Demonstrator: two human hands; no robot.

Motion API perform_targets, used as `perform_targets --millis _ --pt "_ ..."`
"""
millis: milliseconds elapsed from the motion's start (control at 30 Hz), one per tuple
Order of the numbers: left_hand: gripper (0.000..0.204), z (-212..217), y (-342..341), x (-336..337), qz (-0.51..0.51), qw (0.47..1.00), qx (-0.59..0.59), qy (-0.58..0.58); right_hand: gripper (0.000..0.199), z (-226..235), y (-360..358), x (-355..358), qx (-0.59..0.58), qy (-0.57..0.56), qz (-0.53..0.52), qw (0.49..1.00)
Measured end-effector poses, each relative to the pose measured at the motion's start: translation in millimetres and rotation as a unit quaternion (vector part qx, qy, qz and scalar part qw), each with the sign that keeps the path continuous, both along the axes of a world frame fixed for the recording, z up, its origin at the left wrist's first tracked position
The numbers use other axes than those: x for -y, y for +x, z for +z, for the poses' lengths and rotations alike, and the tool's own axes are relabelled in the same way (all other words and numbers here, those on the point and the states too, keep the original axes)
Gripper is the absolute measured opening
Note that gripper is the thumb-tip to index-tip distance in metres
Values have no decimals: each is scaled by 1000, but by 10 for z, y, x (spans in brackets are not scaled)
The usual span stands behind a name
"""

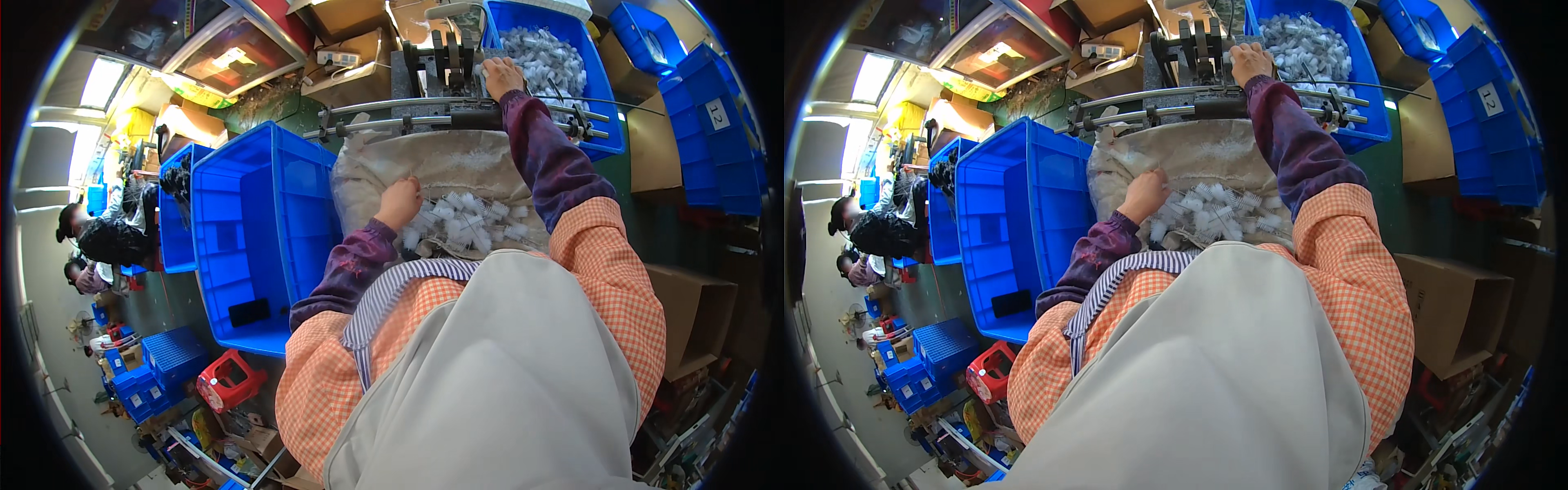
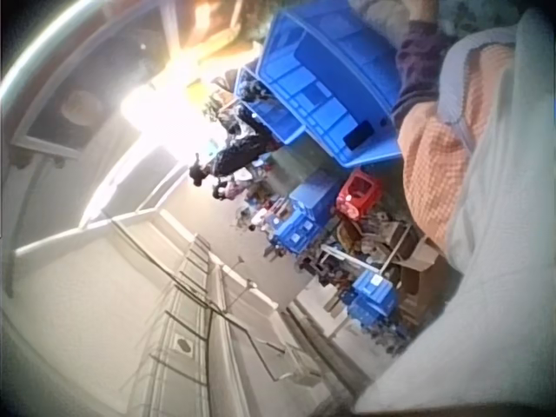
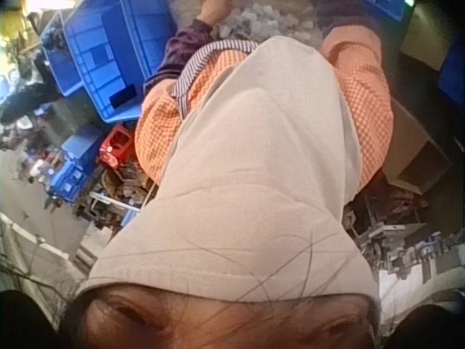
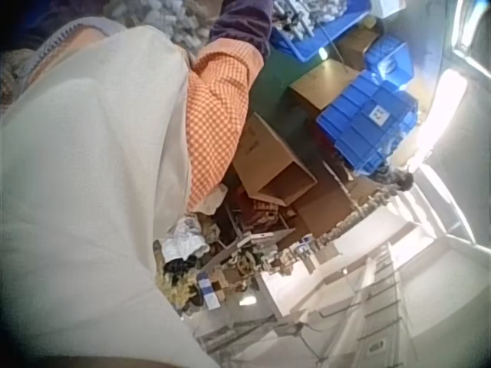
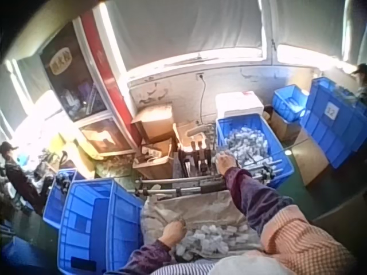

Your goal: The person repeatedly picks up small white cotton-like pieces from a cloth on a table and places them into a blue bin. The person handles the pieces one at a time throughout the clip.

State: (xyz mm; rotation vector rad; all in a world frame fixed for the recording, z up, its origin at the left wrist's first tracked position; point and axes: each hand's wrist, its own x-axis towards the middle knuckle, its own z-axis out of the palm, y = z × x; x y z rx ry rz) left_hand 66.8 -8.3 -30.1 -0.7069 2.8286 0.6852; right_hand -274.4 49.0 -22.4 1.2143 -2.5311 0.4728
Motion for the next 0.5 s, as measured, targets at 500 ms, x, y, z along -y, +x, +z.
perform_targets --millis 500 --pt "17 -160 -32 -33 56 986 -145 61 27 277 167 -169 25 114 -139 983"
